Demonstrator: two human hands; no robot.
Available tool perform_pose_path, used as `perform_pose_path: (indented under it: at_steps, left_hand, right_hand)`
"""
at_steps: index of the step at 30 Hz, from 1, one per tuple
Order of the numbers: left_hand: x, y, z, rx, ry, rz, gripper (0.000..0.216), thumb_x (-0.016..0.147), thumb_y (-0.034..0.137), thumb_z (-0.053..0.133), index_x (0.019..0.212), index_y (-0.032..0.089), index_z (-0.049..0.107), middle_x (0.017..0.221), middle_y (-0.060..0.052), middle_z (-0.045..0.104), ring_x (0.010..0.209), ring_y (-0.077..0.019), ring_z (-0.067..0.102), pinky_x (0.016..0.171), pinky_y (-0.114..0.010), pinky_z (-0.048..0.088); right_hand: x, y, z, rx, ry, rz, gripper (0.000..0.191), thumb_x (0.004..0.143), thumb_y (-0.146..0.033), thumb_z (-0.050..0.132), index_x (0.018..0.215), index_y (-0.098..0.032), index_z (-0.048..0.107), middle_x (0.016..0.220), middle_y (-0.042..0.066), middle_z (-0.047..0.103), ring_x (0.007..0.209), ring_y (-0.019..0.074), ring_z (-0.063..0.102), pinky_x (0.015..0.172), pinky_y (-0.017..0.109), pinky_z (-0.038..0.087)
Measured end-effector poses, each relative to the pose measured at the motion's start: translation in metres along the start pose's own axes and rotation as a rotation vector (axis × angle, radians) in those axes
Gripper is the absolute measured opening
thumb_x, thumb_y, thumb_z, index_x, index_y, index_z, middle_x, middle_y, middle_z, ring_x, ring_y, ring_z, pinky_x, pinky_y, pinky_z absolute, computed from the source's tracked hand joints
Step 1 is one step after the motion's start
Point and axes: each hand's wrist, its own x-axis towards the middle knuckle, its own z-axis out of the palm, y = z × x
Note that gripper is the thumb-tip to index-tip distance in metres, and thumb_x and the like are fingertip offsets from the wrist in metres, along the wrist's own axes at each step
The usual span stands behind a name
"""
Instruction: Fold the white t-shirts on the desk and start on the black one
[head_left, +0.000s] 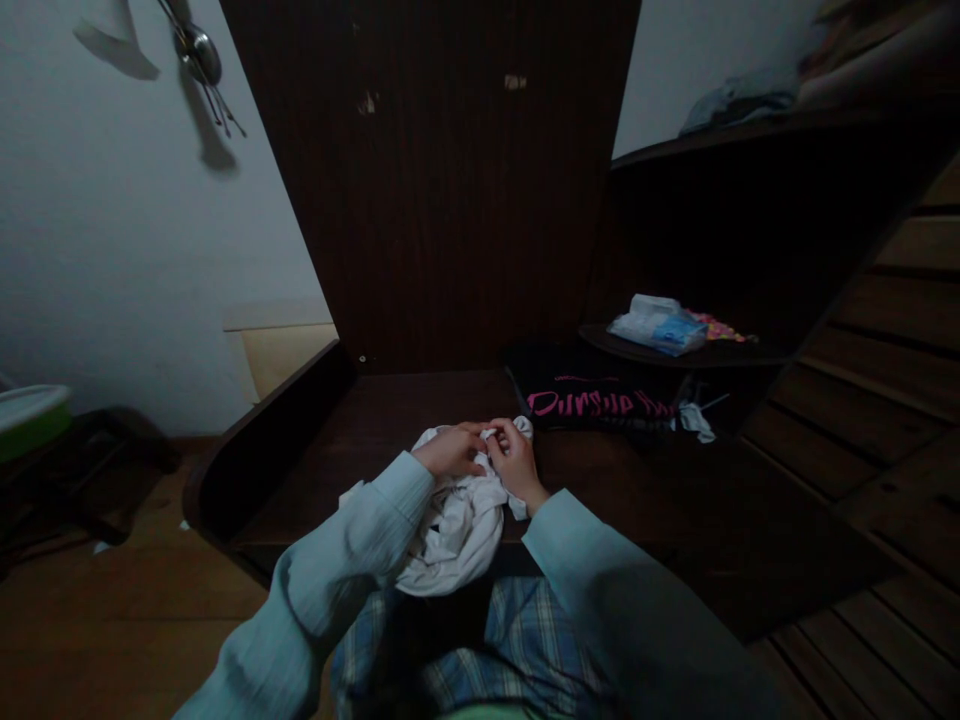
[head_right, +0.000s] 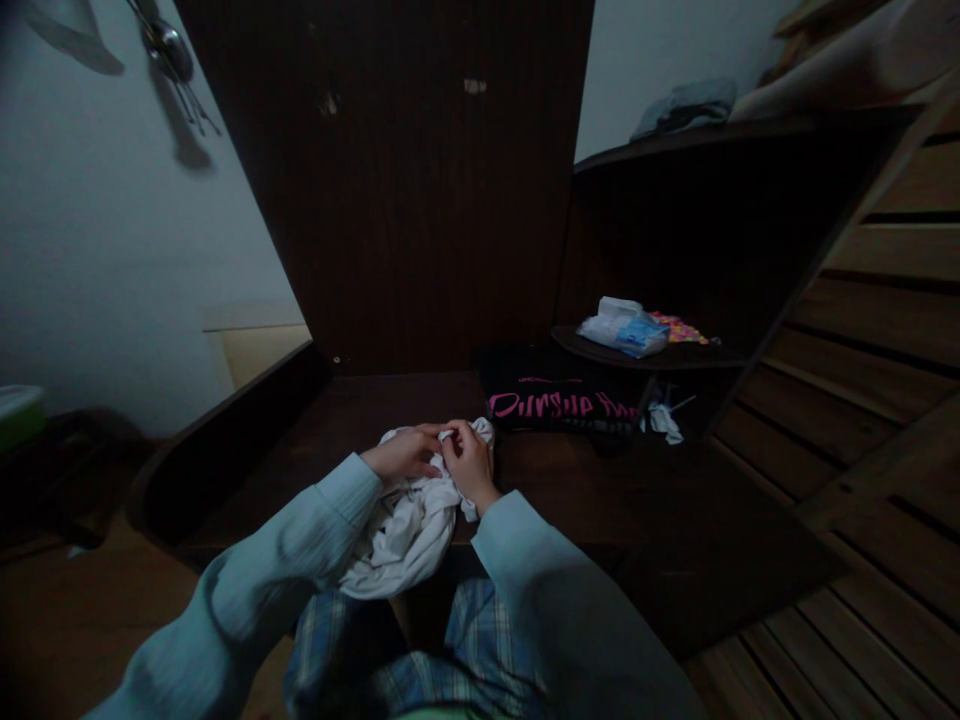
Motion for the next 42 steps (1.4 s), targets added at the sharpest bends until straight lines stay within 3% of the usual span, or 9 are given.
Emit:
perform_pose_path:
  at_steps: [4,7,12,16,18,25,30,37,42]
  left_hand:
    - [-0.002,-0.012,0.018,0.007,0.067,-0.205,0.013,0.060,0.025,0.066,0.072,0.020,0.066,0.069,-0.001,0.063,0.070,-0.0164,0.057,0.067,-0.022,0.040]
    - [-0.007,-0.033,0.017,0.053,0.319,-0.481,0.015,0.067,0.026,0.059,0.078,0.016,0.063,0.069,-0.003,0.063,0.067,-0.0161,0.056,0.062,-0.022,0.038]
    - [-0.021,-0.066,0.003,0.038,0.718,-0.938,0.020,0.072,0.029,0.051,0.080,0.012,0.059,0.079,-0.009,0.064,0.073,-0.0173,0.057,0.060,-0.023,0.039]
    - [-0.034,-0.059,0.005,-0.102,0.685,-0.823,0.024,0.072,0.033,0.049,0.078,0.012,0.059,0.074,-0.006,0.063,0.072,-0.0173,0.057,0.061,-0.024,0.041]
    - [-0.040,-0.046,0.011,-0.229,0.659,-0.751,0.027,0.072,0.035,0.049,0.080,0.012,0.060,0.071,-0.005,0.062,0.071,-0.0171,0.057,0.059,-0.024,0.042]
    - [-0.071,0.020,0.027,-0.639,0.547,-0.487,0.047,0.069,0.021,0.048,0.115,0.014,0.051,0.093,-0.007,0.063,0.082,-0.0172,0.058,0.071,-0.028,0.046]
    - [-0.093,0.041,0.011,-0.558,0.362,-0.316,0.051,0.065,0.019,0.054,0.116,0.020,0.052,0.108,-0.007,0.060,0.102,-0.0208,0.053,0.086,-0.032,0.042]
    - [-0.111,0.031,-0.031,-0.532,0.802,-0.458,0.033,0.066,0.034,0.059,0.093,0.015,0.058,0.096,-0.008,0.063,0.090,-0.0211,0.057,0.076,-0.031,0.045]
    - [-0.111,0.024,-0.036,-0.282,0.878,-0.466,0.025,0.064,0.032,0.060,0.084,0.016,0.058,0.080,-0.004,0.060,0.077,-0.0173,0.055,0.074,-0.030,0.044]
  right_hand:
    - [0.003,-0.004,0.000,0.064,0.151,0.035,0.019,0.069,-0.028,0.053,0.086,-0.020,0.048,0.056,-0.007,0.044,0.051,0.0102,0.044,0.052,0.022,0.039]
    - [0.004,-0.008,-0.002,0.176,0.126,0.093,0.017,0.067,-0.035,0.056,0.070,-0.020,0.048,0.050,-0.008,0.039,0.046,0.0086,0.040,0.046,0.020,0.035]
    - [0.006,-0.013,-0.012,0.693,-0.359,0.398,0.030,0.069,-0.048,0.047,0.071,-0.018,0.054,0.044,-0.006,0.044,0.035,0.0071,0.035,0.034,0.019,0.027]
    - [0.004,-0.021,-0.017,0.863,-0.809,0.576,0.041,0.066,-0.050,0.056,0.087,-0.014,0.060,0.072,0.006,0.065,0.061,0.0131,0.060,0.055,0.023,0.046]
    - [0.002,-0.024,-0.015,0.847,-0.897,0.626,0.041,0.063,-0.047,0.063,0.087,-0.014,0.061,0.086,0.009,0.066,0.078,0.0157,0.062,0.072,0.027,0.047]
    - [-0.012,-0.016,0.010,0.712,-0.794,0.425,0.043,0.048,-0.032,0.075,0.087,-0.017,0.061,0.087,0.003,0.065,0.084,0.0176,0.061,0.077,0.032,0.047]
    - [-0.020,-0.018,0.026,0.509,-0.474,0.361,0.025,0.050,-0.025,0.070,0.072,-0.019,0.060,0.074,0.000,0.065,0.076,0.0188,0.061,0.076,0.036,0.047]
    - [0.002,-0.045,-0.016,0.570,-0.291,0.355,0.018,0.055,-0.024,0.063,0.071,-0.020,0.054,0.072,0.000,0.063,0.076,0.0175,0.058,0.069,0.031,0.047]
    - [0.027,-0.064,-0.048,0.509,-0.329,0.323,0.014,0.061,-0.027,0.054,0.072,-0.020,0.050,0.069,0.000,0.060,0.069,0.0155,0.057,0.059,0.025,0.045]
